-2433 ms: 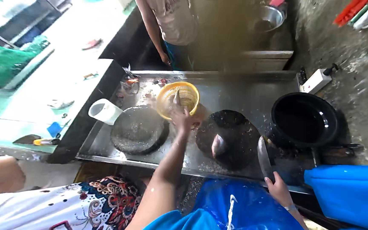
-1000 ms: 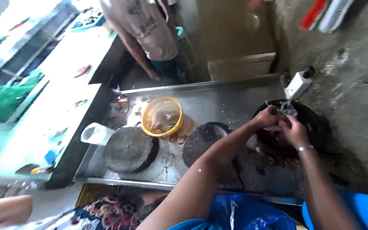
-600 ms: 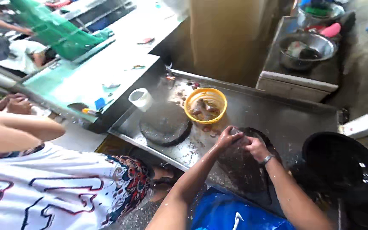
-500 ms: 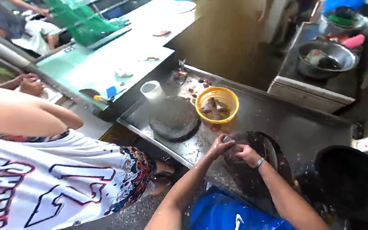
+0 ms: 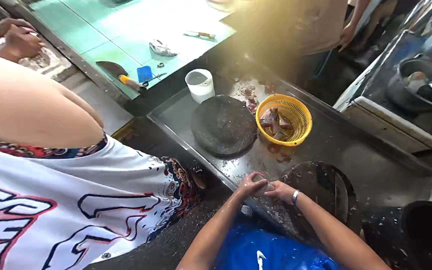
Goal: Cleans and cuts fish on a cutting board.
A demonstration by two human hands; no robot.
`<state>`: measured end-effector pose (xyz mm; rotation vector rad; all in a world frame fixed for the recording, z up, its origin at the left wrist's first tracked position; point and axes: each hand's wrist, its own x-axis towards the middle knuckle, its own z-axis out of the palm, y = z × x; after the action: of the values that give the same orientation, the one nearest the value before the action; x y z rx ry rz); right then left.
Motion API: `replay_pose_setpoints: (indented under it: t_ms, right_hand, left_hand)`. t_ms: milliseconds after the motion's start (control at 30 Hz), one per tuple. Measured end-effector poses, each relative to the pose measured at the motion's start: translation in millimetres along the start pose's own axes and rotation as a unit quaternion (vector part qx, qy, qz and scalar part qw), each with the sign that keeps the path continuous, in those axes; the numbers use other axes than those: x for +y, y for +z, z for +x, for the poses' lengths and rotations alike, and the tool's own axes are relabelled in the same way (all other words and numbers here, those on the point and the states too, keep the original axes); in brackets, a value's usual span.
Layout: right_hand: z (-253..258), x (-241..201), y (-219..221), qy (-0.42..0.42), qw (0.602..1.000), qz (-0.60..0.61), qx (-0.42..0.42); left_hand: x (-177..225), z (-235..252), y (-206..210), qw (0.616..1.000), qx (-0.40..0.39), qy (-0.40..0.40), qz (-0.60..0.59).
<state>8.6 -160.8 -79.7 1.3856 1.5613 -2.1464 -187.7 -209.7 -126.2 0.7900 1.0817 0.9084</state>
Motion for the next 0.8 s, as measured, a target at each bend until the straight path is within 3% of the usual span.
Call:
replay_pose_setpoints:
  t_ms: [200,367,500,800]
  right_hand:
    - [-9.9,6.7,-7.7,0.04,0.998,0.036,-0.024]
    - [-34.7,6.2,-11.8,0.058,0.992,0.111,0.01]
    - [-54.3,6.5,-12.2,-0.007,0.99,0.14,0.014]
    - [-87.3,-4.7,-29.6,-0.134,0.967,0.165,-0.14]
  left_hand:
    - [12.0,9.0,0.5,0.988,-0.064,-0.062,0.123]
    - [27.3,20.4,12.1,0.981,-0.12,-0.076,0.135]
    - [43.3,25.9,16.0,0.974,-0.179,-0.076,0.119]
    - [93.7,17.0,28.7,0.951,-0.279,-0.093,0.094]
